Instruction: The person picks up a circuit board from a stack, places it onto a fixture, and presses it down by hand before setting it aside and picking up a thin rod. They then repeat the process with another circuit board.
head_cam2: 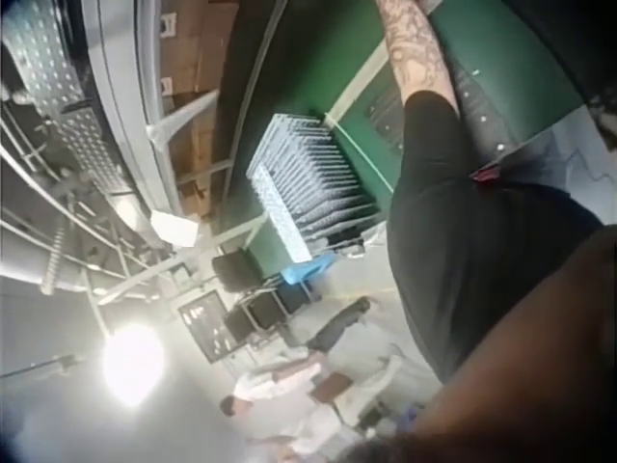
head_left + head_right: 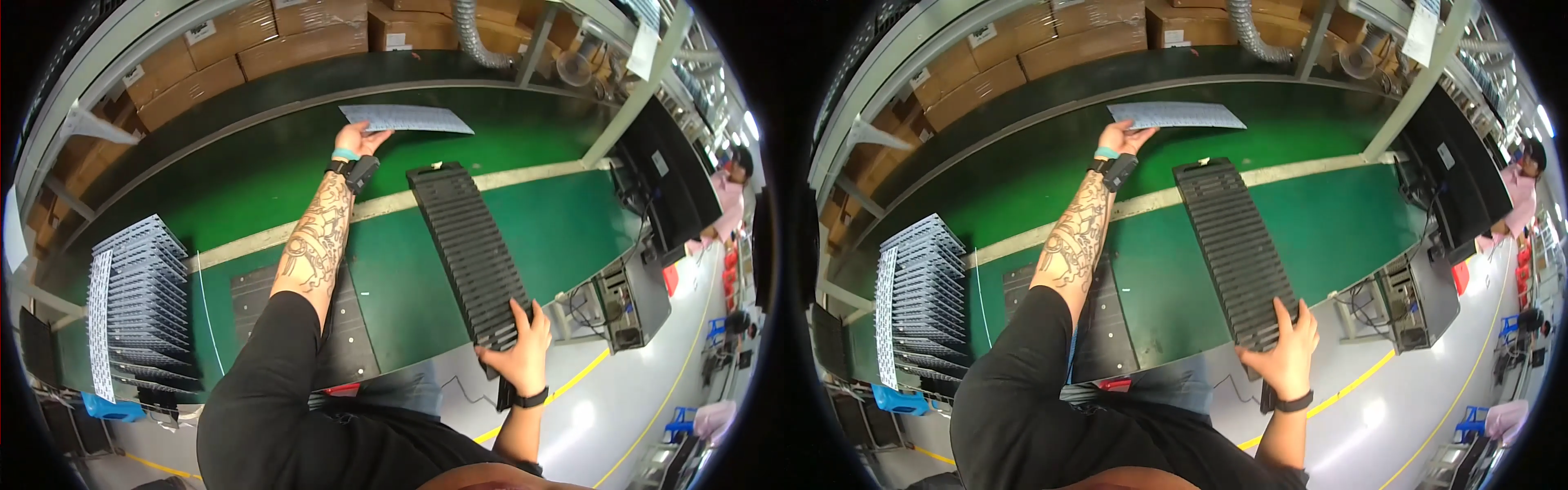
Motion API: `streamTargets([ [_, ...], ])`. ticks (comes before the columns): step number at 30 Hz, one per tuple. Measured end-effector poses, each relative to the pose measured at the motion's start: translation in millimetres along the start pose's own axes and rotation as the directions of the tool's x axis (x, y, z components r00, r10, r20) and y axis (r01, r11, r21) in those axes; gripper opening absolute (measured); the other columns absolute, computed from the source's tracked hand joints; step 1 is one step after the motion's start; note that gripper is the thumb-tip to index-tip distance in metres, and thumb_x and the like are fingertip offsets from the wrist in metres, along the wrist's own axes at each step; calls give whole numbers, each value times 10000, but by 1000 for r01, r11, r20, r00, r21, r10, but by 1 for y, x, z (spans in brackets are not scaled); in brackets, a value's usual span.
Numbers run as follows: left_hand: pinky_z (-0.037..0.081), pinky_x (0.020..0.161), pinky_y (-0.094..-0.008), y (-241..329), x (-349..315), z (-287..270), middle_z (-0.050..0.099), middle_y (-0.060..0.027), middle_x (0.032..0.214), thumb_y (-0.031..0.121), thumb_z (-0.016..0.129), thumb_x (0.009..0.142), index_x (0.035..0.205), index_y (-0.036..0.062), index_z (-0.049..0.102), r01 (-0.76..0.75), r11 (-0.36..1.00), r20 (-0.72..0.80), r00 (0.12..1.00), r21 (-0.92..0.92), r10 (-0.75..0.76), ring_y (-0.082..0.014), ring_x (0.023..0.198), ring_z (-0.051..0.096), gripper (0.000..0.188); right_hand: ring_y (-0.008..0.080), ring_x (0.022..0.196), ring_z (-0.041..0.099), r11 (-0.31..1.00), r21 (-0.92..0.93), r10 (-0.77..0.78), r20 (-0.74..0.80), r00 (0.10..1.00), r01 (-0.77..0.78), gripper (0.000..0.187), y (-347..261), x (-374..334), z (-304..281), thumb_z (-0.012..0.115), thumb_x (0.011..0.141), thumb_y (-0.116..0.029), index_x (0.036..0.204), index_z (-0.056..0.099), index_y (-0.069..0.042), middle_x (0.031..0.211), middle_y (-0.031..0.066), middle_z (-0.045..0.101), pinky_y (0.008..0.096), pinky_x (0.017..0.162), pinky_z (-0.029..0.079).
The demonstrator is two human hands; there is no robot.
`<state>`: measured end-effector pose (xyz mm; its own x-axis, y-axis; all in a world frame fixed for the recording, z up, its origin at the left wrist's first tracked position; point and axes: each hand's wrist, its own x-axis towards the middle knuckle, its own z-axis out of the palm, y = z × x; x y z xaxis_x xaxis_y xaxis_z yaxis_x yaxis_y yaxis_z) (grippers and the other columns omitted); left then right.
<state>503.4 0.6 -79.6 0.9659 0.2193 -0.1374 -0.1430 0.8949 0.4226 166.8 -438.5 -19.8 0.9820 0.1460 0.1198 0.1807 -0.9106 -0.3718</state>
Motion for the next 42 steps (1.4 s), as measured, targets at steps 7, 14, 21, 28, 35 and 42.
streamTargets([
  [7,503,1035,-633,-2,21,-31,492,-323,1368,-42,411,980,1375,-111,361,129,989,103,987,-71,-121,-498,1274,517,404,444,1341,381,1000,20,20,36,999,-20,1014,-5,-16,-2,918,483,-320,1401,549,-98,1473,284,389,534,1117,337],
  [14,523,1035,-573,40,-24,56,588,-239,1303,-39,477,988,1345,-76,457,-229,862,334,940,453,74,-415,1251,574,359,449,1353,373,999,29,16,20,1000,-17,1010,1,-12,1,917,478,-303,1399,554,-106,1484,286,380,546,1115,337],
  [21,551,990,-444,30,23,53,613,-200,1334,-32,585,955,1290,38,634,-415,369,418,905,831,78,-364,1178,632,346,452,1352,378,1000,27,2,13,1000,-2,1006,1,-14,-2,911,471,-306,1392,560,-104,1487,290,379,547,1111,338],
  [28,485,1052,-499,48,20,26,554,-169,1450,-76,556,903,1395,247,605,-635,-651,703,678,414,-214,-376,1253,592,589,452,1341,393,1000,18,4,32,999,-4,984,8,-15,-10,906,456,-308,1361,584,-94,1472,284,398,547,1108,345],
  [35,436,1051,-564,76,23,-20,528,-110,1491,27,506,926,1508,267,462,-212,-931,454,889,299,-57,-370,1292,552,631,445,1337,400,999,32,-16,37,999,14,977,7,-15,-9,909,444,-295,1345,597,-86,1471,273,405,547,1109,345],
  [42,485,1017,-541,89,0,-13,584,-189,1397,210,610,893,1530,144,401,284,-625,31,896,727,443,-376,1285,569,673,447,1346,397,999,50,1,27,1000,-2,998,-11,-4,5,923,461,-283,1379,577,-96,1476,269,400,543,1125,340],
])
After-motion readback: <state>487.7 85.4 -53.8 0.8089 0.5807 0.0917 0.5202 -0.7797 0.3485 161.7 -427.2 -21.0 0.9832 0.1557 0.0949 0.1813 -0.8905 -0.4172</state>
